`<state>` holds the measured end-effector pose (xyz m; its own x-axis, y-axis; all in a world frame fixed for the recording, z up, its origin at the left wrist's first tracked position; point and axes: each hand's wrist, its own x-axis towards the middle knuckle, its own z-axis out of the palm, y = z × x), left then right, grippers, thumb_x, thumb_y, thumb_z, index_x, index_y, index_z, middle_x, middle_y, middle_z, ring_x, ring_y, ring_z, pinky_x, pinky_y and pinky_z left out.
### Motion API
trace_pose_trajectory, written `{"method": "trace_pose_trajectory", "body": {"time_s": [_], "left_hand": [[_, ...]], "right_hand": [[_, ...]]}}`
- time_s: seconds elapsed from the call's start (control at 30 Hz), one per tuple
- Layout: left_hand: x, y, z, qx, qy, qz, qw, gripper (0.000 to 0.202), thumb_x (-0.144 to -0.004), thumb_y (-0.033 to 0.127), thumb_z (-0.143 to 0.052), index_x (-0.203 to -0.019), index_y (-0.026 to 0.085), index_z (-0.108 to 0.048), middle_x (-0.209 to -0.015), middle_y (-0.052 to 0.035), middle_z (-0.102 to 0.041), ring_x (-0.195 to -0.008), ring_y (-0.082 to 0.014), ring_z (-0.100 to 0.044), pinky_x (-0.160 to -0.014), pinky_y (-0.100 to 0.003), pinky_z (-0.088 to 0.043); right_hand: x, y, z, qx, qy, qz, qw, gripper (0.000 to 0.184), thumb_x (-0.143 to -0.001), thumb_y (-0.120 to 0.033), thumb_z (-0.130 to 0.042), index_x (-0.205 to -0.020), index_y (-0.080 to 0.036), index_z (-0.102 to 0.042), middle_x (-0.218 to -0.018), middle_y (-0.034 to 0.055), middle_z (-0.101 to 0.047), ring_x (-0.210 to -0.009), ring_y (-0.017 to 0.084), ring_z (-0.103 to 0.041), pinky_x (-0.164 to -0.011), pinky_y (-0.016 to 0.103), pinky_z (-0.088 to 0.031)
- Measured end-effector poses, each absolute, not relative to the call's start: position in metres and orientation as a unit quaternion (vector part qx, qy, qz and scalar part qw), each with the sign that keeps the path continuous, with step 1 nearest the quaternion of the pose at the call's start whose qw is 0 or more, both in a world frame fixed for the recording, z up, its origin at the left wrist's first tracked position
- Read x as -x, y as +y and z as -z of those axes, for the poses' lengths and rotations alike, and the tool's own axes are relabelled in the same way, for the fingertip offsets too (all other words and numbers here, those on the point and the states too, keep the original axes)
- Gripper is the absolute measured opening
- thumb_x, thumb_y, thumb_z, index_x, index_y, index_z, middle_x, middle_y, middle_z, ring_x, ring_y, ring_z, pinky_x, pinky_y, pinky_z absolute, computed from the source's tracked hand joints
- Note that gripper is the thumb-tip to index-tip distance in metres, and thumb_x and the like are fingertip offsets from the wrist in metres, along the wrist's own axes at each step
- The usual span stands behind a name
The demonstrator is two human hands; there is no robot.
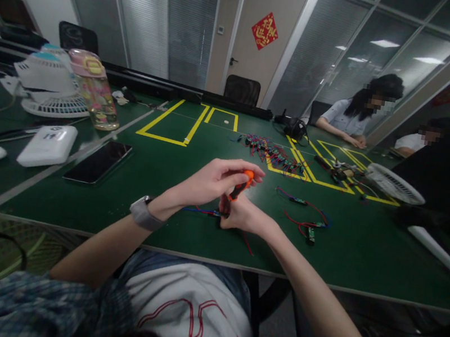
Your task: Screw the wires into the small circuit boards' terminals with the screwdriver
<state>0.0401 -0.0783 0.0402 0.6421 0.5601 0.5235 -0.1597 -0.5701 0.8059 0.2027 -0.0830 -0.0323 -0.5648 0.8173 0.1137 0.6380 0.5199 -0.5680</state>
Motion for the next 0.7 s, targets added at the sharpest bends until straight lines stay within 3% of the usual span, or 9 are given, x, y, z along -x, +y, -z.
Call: {"method": "trace_pose_trajectory", "body": {"time_s": [0.17,0.33,0.7], "left_hand": [[-0.0356,-0.0809,-0.0448,-0.816,0.130,-0.374,0.421,0.031,-0.090,0.006,-0.049,-0.113,0.016,-0.067,-0.115,-0.0095,-0.072,-0.107,-0.0180,-0.069,-0.092,-0.031,-0.057],[-0.0343,-0.0817,-0.0443,-0.835,0.146,-0.362,0.389,0.034,-0.086,0.004,-0.049,-0.114,0.015,-0.066,-0.113,-0.0090,-0.072,-0.098,-0.0171,-0.071,-0.087,-0.031,-0.058],[-0.0394,-0.0881,-0.0368,-0.814,0.169,-0.421,0.363,0.025,-0.084,0.008,-0.054,-0.103,0.015,-0.068,-0.100,-0.0067,-0.074,-0.090,-0.0163,-0.071,-0.084,-0.028,-0.059]], "right_hand": [[-0.2036,-0.0823,0.0342,0.420,-0.855,-0.237,0.191,0.034,-0.055,-0.004,-0.062,-0.076,-0.020,-0.041,-0.071,-0.0046,-0.050,-0.062,0.010,-0.045,-0.054,0.022,-0.038],[-0.2034,-0.0823,0.0363,0.424,-0.860,-0.213,0.186,0.030,-0.056,-0.004,-0.062,-0.071,-0.020,-0.042,-0.069,-0.0042,-0.049,-0.063,0.011,-0.044,-0.056,0.022,-0.038],[-0.2043,-0.0779,0.0415,0.418,-0.867,-0.204,0.180,0.028,-0.055,-0.006,-0.063,-0.071,-0.019,-0.044,-0.069,-0.0029,-0.051,-0.062,0.012,-0.047,-0.054,0.023,-0.038]]}}
